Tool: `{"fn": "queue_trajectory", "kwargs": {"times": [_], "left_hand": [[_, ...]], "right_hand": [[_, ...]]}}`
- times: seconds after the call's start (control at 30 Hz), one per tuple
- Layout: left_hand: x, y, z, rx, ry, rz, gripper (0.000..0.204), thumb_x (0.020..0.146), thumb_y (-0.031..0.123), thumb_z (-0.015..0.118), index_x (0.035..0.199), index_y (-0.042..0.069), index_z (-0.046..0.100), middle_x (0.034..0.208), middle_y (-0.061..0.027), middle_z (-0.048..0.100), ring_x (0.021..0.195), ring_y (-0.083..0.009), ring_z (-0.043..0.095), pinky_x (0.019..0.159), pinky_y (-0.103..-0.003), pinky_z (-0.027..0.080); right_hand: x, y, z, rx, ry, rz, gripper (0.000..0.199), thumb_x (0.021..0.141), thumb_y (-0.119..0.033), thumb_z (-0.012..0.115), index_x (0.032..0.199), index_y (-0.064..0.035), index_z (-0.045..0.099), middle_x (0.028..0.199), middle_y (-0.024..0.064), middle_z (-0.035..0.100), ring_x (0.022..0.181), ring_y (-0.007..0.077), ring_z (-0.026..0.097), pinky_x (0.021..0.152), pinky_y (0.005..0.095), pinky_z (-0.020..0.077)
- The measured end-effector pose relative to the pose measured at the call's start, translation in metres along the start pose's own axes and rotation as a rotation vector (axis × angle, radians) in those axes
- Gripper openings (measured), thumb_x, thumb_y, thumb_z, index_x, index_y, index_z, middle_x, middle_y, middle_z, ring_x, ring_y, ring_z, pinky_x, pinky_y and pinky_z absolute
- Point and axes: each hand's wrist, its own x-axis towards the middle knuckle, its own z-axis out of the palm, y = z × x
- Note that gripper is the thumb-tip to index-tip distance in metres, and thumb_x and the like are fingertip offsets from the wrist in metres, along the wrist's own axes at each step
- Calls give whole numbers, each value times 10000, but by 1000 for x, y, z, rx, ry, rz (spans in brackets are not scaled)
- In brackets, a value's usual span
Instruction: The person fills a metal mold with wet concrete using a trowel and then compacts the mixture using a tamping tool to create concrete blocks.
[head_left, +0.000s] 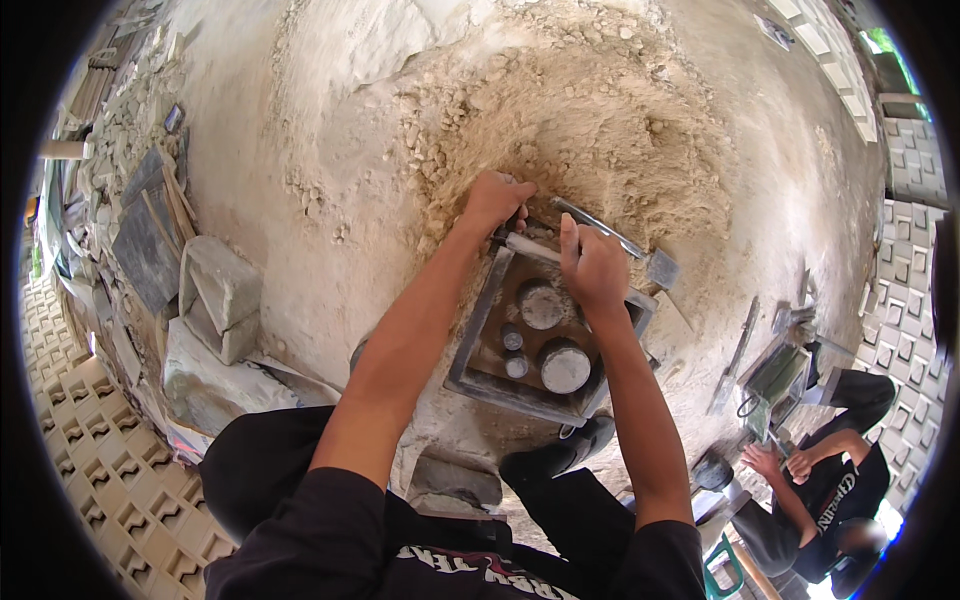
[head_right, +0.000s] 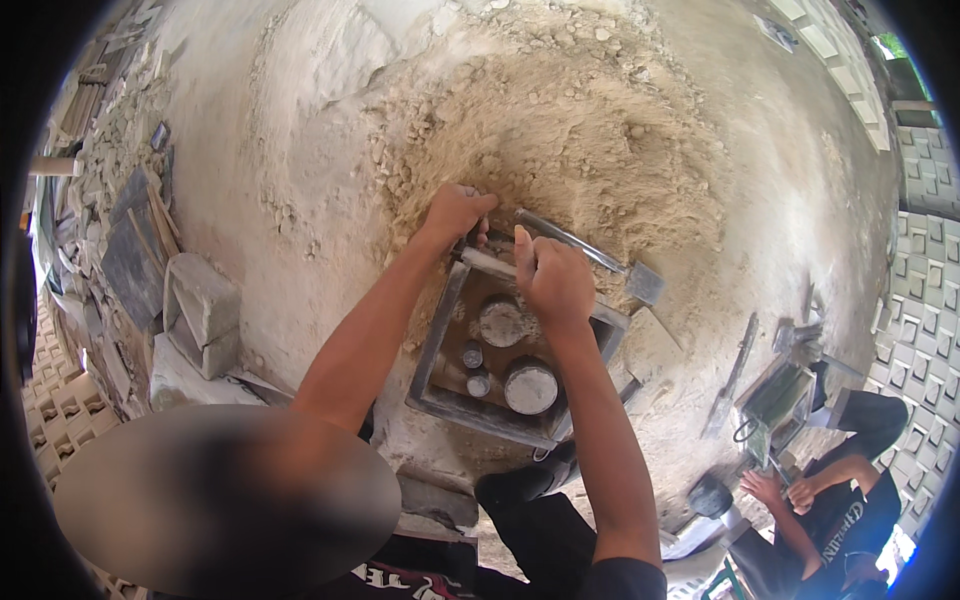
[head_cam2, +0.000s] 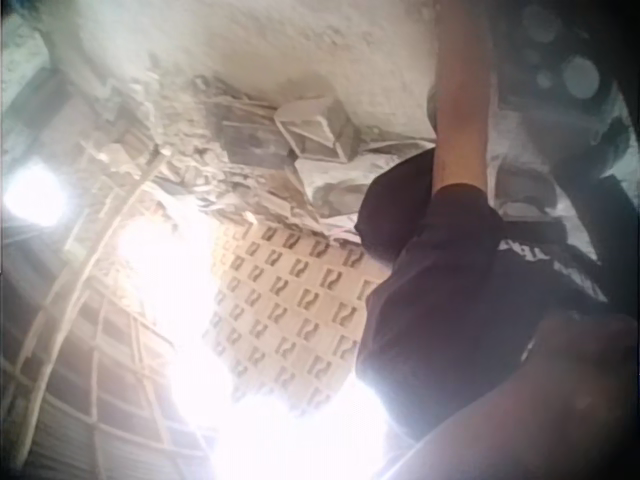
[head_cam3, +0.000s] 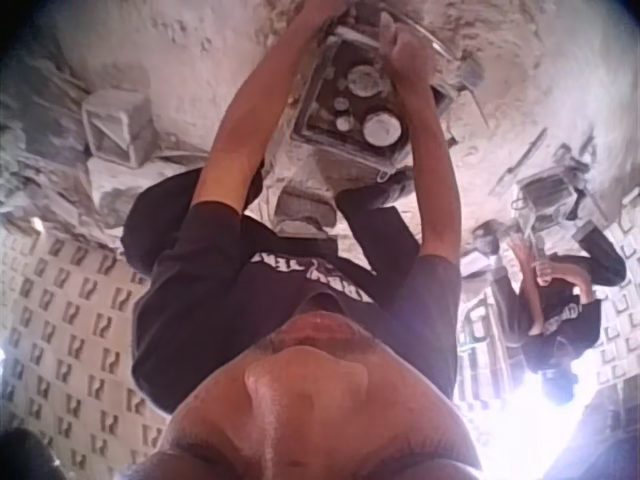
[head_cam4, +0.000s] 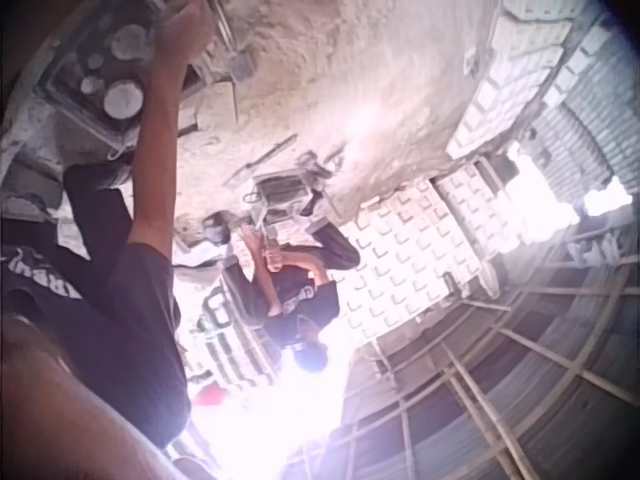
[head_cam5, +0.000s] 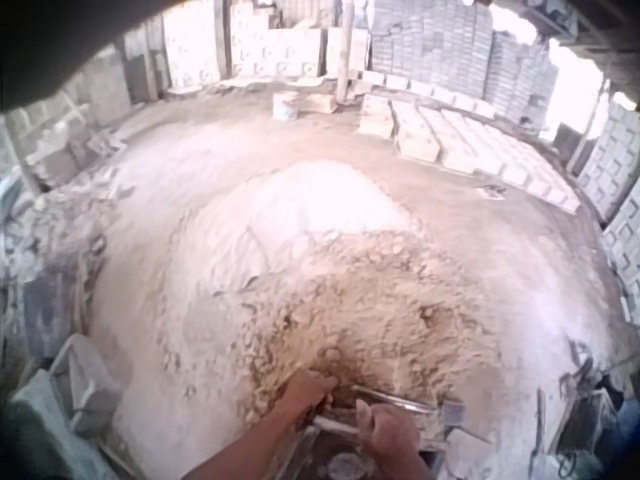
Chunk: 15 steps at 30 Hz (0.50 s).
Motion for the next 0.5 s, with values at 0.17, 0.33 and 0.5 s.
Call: {"fn": "queue_trajectory", "kwargs": {"times": [0.17,0.33,0.5], "left_hand": [[0,-2,-2,-19,-63,4,255,848,188,668,707,-6,582,551,-72,562,415,-158,530,403,-320,468],[7,-4,-7,-87,-189,-26,271,874,249,659,775,3,603,572,-66,565,438,-155,541,440,-313,485],[7,-4,-6,-61,-91,-120,317,841,312,670,864,-2,631,619,-91,595,475,-192,571,485,-327,499]], "right_hand": [[0,-3,-2,-11,-8,21,432,936,-343,548,609,-60,554,625,133,592,582,356,564,565,465,447],[3,-5,-7,-1,-31,49,455,931,-364,553,599,-53,547,611,139,586,554,368,560,527,476,438],[2,-8,-7,24,-59,119,466,921,-385,564,589,-57,552,602,152,583,549,367,563,519,465,439]]}}
